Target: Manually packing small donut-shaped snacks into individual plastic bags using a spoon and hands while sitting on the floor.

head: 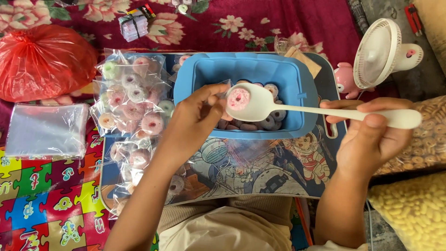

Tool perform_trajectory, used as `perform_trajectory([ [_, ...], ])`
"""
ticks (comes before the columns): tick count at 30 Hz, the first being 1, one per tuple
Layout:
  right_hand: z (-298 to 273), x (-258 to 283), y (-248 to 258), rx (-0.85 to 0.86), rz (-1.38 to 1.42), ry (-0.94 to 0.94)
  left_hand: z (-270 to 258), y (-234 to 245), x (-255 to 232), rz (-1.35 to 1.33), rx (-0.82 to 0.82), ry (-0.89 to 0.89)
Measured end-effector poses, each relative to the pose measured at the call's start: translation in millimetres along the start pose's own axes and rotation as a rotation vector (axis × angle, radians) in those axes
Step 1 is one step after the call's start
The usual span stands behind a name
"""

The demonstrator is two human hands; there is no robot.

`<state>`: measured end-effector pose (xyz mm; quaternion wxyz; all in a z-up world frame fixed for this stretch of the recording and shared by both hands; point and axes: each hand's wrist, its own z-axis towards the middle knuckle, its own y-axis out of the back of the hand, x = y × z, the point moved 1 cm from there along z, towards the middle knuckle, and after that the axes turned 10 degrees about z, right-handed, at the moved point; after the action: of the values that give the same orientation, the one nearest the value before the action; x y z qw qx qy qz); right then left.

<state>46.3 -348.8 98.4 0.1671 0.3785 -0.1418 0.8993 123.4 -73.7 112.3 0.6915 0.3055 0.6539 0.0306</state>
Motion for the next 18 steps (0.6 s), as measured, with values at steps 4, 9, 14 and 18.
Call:
perform_trajectory([
  [4,24.3,48.2,-29.0,0.314,-0.127,0.149,12.6,-6.3,-9.7,-0.011,0.052,-0.011],
  [9,78.2,77.1,-51.3,0.695,-0.647,0.325,37.1,-16.4,-13.0,-0.125,0.122,0.043],
  [14,111.5,80.8,-85.0,0.981,-0.878,0.481,58.1,-27.8,-1.8,-0.22,0.123,-0.032],
  [18,115.4,81.8,-91.8,0.972,-0.881,0.386,63.2,-28.8,0.6,-0.283,0.074,-0.124],
])
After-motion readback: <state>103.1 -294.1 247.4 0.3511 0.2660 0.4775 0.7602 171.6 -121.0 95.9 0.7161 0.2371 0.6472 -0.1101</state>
